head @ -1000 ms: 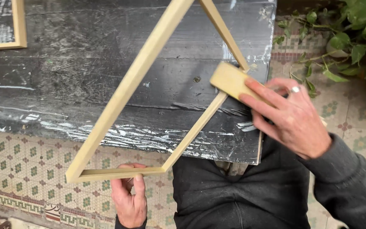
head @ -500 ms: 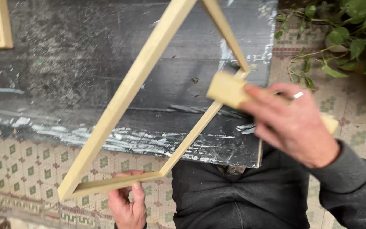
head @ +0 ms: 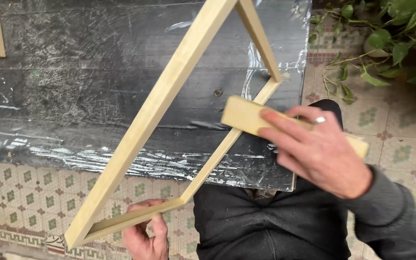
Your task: The recorder is sanding the surfaces and edges of several wooden frames using a handheld sanding block.
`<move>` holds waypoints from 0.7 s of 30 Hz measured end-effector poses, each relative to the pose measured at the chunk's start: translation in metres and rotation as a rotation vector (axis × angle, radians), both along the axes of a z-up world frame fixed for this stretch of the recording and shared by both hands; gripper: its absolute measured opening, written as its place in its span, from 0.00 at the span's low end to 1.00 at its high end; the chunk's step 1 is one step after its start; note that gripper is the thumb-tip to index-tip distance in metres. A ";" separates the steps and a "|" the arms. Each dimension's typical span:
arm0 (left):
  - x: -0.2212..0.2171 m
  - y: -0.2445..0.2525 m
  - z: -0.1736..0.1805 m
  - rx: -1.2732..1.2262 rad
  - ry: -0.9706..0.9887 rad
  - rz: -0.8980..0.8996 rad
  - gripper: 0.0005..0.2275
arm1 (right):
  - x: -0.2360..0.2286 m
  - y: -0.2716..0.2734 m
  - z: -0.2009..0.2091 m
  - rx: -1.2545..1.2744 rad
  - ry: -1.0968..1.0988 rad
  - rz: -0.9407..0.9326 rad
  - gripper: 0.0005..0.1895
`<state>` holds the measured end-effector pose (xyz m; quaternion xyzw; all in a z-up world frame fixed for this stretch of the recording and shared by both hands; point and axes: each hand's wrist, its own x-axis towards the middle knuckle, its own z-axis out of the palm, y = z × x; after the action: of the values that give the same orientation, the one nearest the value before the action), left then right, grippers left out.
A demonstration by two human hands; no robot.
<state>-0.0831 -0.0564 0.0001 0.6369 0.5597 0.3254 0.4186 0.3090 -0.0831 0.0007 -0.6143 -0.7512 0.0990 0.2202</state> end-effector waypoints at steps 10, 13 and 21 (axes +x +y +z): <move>-0.001 0.003 -0.001 0.020 0.012 0.003 0.09 | 0.004 0.002 0.007 -0.020 0.061 0.000 0.27; -0.006 -0.006 0.008 0.033 0.059 -0.019 0.09 | 0.006 0.001 0.000 0.043 0.041 -0.108 0.21; -0.003 -0.007 0.006 0.078 0.064 -0.016 0.06 | 0.015 0.005 0.018 0.011 -0.070 -0.123 0.27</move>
<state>-0.0860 -0.0630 0.0064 0.6674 0.5543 0.3231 0.3781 0.3238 -0.0781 0.0184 -0.6613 -0.7198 0.0595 0.2026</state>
